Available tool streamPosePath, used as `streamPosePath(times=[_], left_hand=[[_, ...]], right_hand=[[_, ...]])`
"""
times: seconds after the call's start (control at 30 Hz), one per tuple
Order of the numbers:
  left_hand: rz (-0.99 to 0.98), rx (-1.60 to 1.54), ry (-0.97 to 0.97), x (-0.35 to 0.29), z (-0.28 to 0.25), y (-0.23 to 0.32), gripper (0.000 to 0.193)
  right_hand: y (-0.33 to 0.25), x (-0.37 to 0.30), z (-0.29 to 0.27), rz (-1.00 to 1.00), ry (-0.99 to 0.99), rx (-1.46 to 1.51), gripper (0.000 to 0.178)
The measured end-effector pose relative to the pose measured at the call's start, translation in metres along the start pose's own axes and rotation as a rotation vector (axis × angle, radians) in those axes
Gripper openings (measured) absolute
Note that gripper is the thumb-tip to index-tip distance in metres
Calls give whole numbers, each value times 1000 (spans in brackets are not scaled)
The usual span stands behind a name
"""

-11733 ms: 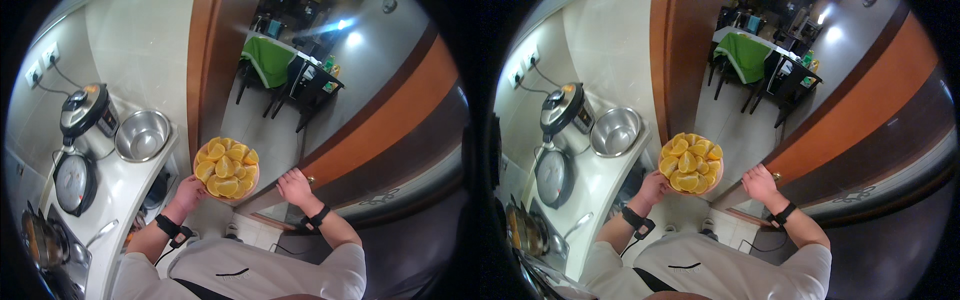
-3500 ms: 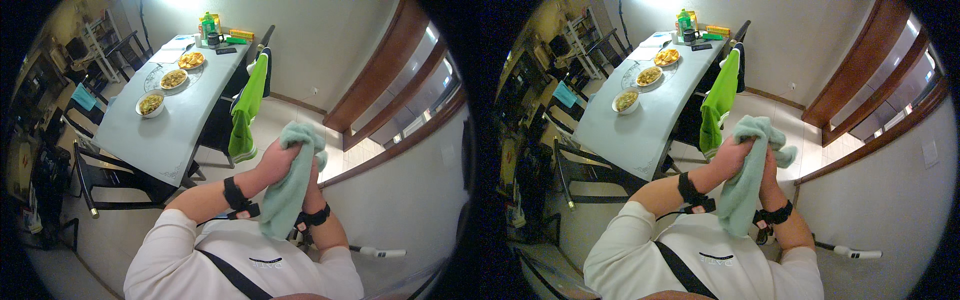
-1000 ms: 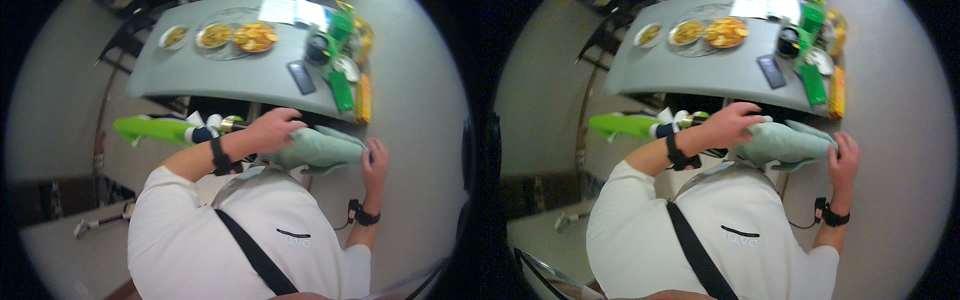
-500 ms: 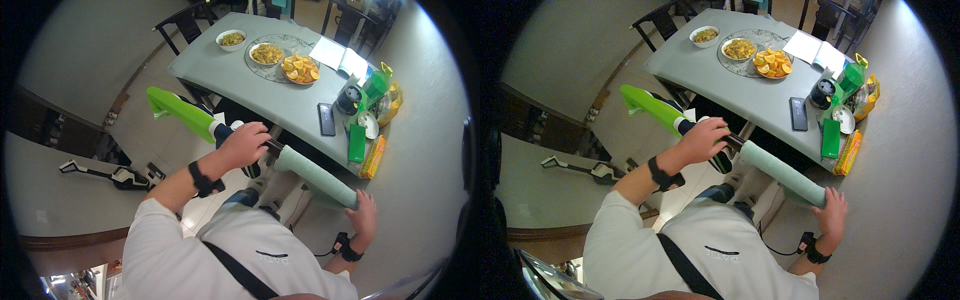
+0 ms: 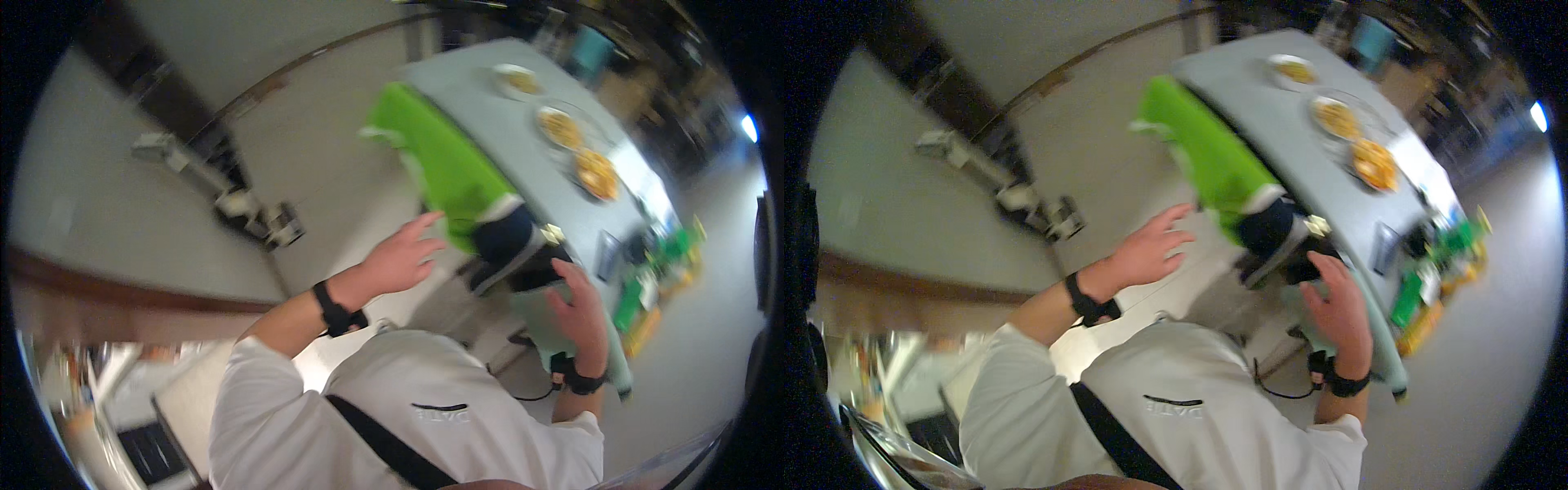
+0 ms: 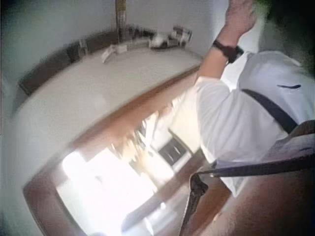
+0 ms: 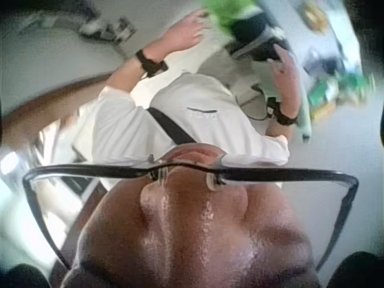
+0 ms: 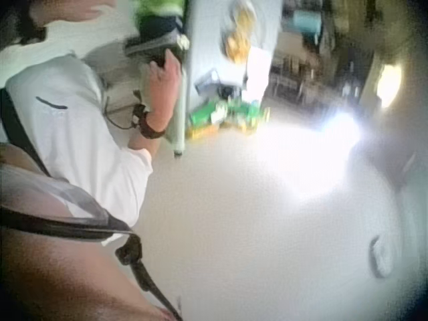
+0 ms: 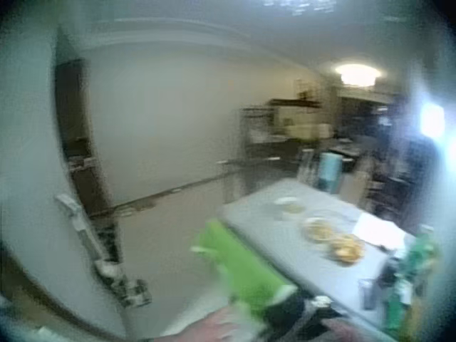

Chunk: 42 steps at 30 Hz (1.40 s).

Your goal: The person arranges sliced oranges on a plate, carries it to the dining table, and places it among other dishes. They then retrieve bowls from a cabinet, place them on the counter, and ladle a hot liquid from a pot into the bowls.

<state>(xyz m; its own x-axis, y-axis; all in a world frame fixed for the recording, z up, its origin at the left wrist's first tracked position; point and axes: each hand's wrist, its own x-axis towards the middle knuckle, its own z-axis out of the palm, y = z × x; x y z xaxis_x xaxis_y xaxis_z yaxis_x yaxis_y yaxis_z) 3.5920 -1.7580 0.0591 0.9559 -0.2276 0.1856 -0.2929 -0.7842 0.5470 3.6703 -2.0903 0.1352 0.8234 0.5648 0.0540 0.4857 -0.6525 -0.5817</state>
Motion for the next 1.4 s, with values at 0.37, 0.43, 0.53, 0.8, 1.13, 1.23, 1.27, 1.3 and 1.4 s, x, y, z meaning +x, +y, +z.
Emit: streamPosePath(times=[0.37, 0.43, 0.53, 0.8, 1.13, 1.23, 1.27, 1.3, 1.4], left_hand=[[-614, 158, 568, -329, -181, -54, 31], [-736, 258, 731, -378, -203, -33, 30], [-1047, 439, 954, -453, -226, 21, 27], [-1114, 863, 1659, -623, -223, 166, 31], [-1117, 1392, 1616, -832, -202, 310, 31], [-1151, 1447, 1604, -879, -226, 333, 28], [-1127, 1431, 1620, -895, -235, 331, 26], [-1146, 1426, 1581, -910, -243, 327, 25], [-1160, 1359, 1541, -968, -266, 310, 24]], right_hand=[[-361, 114, 181, -915, -547, 593, 39], [-425, 121, 188, -1187, -630, 749, 40], [-521, 106, 197, -1647, -736, 1023, 45], [-709, -29, 222, -2097, -888, 1623, 44], [-906, -221, 314, -2294, -740, 1888, 22], [-975, -275, 337, -2259, -710, 1953, 17], [-996, -291, 346, -2248, -731, 1984, 18], [-1015, -305, 357, -2231, -762, 2016, 18], [-1076, -345, 398, -2179, -803, 2125, 20]])
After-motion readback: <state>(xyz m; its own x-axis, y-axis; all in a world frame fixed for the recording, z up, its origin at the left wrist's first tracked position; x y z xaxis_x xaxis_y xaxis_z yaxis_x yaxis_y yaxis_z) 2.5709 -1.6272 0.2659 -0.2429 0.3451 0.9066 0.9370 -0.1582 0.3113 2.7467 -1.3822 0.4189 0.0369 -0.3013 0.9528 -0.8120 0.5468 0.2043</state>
